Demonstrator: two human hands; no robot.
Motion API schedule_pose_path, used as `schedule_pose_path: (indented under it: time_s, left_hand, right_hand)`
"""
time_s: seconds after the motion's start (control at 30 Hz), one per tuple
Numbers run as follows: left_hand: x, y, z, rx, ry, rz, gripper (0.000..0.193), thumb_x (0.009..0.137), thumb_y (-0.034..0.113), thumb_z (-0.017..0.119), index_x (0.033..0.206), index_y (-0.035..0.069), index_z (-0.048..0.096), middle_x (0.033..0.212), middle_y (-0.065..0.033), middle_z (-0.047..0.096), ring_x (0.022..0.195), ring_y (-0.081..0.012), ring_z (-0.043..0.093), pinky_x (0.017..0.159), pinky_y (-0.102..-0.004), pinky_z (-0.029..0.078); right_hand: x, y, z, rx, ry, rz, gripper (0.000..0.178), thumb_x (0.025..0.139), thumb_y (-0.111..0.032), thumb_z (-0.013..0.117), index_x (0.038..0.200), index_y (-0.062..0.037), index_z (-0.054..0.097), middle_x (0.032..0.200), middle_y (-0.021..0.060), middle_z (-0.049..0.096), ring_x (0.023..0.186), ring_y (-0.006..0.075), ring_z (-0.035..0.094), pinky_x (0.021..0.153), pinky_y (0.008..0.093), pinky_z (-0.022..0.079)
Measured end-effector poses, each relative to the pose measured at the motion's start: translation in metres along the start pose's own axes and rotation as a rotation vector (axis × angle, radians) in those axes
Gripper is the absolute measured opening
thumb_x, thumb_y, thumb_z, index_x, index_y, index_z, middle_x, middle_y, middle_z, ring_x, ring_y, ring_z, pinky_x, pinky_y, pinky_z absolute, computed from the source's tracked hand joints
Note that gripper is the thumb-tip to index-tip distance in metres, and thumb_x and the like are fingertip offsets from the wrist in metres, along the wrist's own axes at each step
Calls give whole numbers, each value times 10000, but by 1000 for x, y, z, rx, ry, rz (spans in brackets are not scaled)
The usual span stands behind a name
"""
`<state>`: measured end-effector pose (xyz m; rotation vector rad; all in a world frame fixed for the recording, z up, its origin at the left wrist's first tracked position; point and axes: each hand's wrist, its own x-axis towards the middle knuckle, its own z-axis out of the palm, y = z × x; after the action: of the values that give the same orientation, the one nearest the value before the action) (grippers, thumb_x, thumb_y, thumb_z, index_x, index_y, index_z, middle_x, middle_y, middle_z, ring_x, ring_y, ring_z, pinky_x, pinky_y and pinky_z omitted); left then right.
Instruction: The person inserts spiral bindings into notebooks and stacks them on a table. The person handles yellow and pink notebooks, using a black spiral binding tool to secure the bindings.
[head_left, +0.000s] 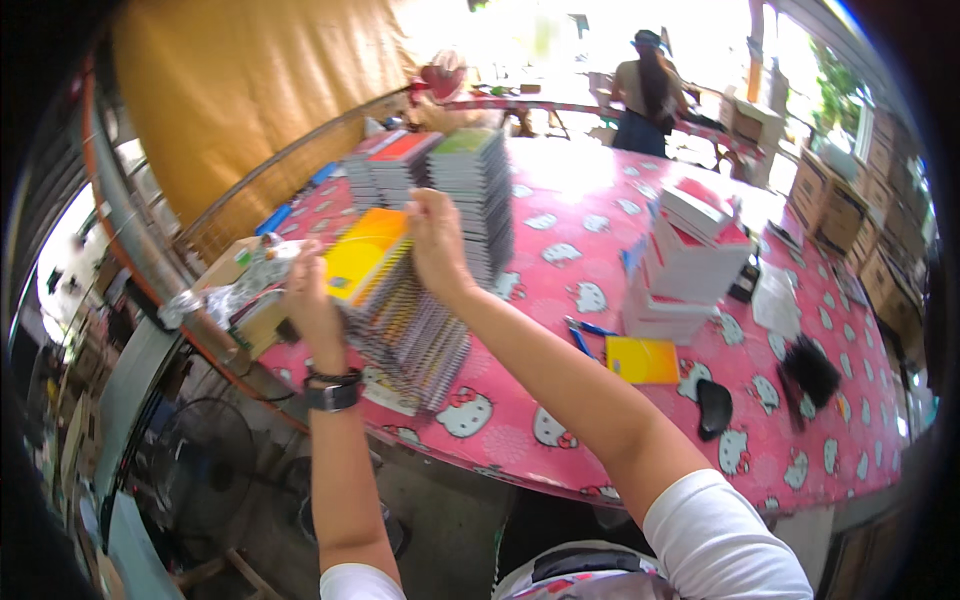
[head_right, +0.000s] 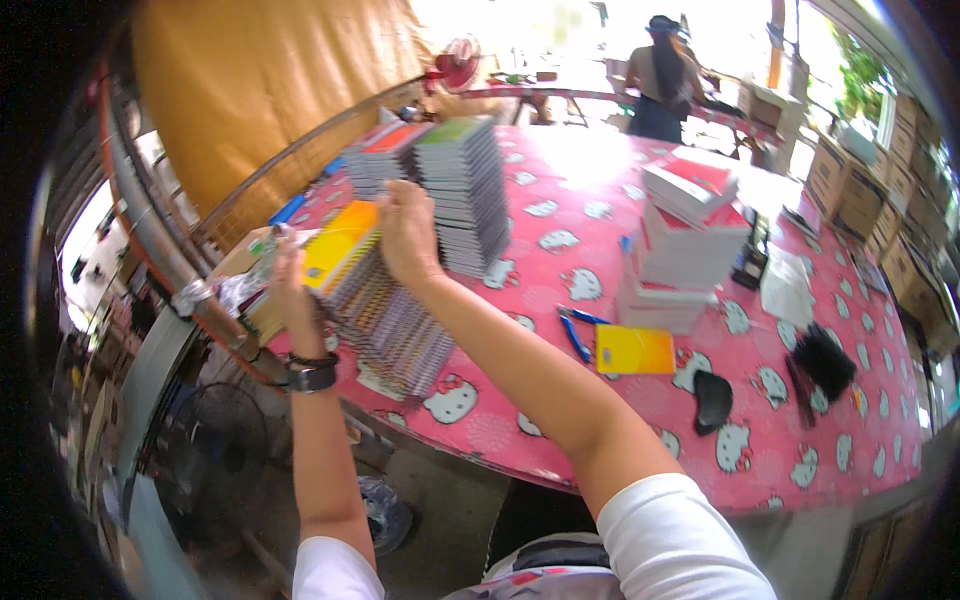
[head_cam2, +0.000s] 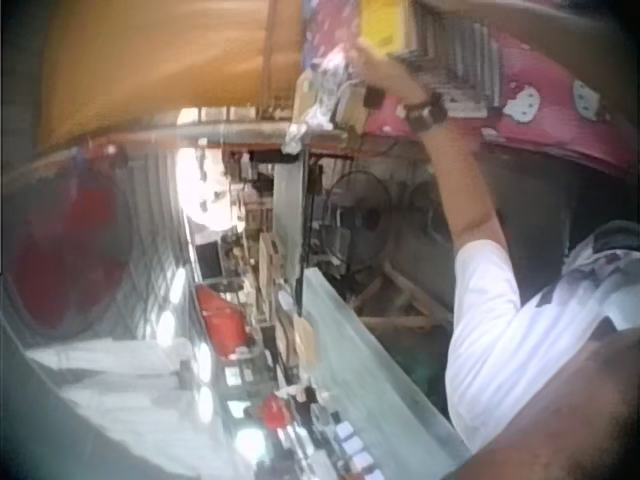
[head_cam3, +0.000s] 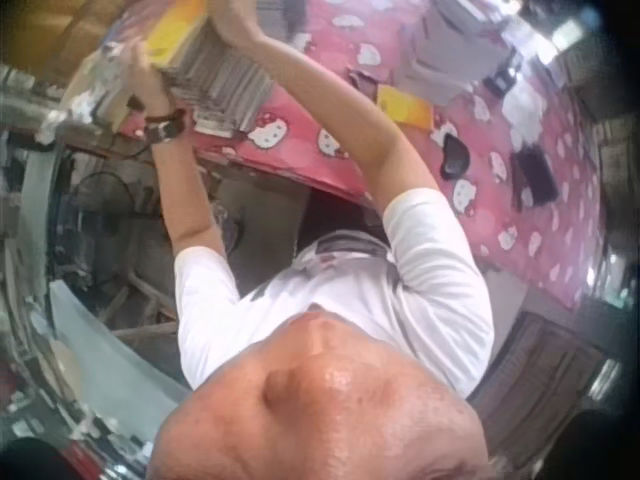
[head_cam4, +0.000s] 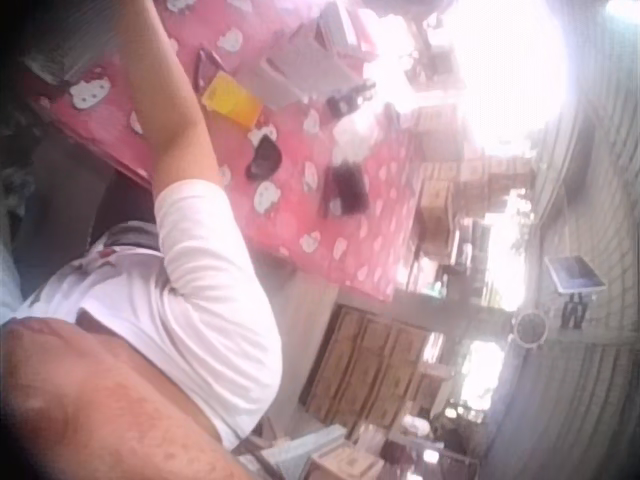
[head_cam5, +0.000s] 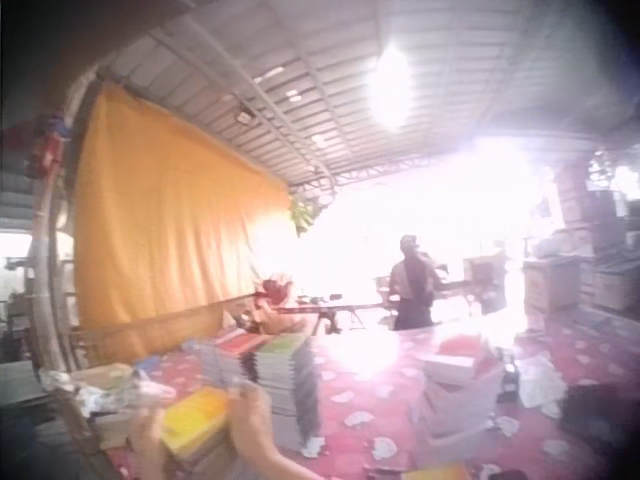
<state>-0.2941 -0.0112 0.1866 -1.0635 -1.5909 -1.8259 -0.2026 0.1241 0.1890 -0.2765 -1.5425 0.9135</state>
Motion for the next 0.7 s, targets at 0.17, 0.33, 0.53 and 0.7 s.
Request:
schedule_pose_path:
  time_s: [0.17,0.33,0.53,0.7]
  left_hand:
    - [-22,77,-31,53,247,86,336,944,156,509,1210,-49,500,1229,-171,531,1144,-260,502,1018,-401,353]
    - [-141,135,53,-175,-409,396,117,812,106,634,908,48,665,943,-97,630,930,-273,577,855,-395,442]
    - [-229,86,187,195,-1159,398,403,869,171,580,1248,46,522,1257,-134,558,1229,-318,460,985,-460,371]
    - [-254,81,228,473,-1441,371,669,834,336,634,1345,-16,384,1348,-173,485,1324,-345,361,1027,-488,330]
  right_hand:
    - [-74,-32,-106,-235,-440,-132,453,856,-297,641,1211,-50,504,1192,177,526,1129,358,458,966,467,369]
    - [-149,-36,-289,-744,-599,163,294,751,-236,717,988,-84,633,990,87,640,992,310,565,863,430,427]
    - [-214,-46,-434,-1488,-349,480,318,745,-177,677,1051,-107,626,1125,70,599,1178,279,457,924,458,384]
    - [-240,-68,-489,-1217,0,449,235,763,-123,660,992,-72,652,987,89,643,1034,280,537,827,397,437]
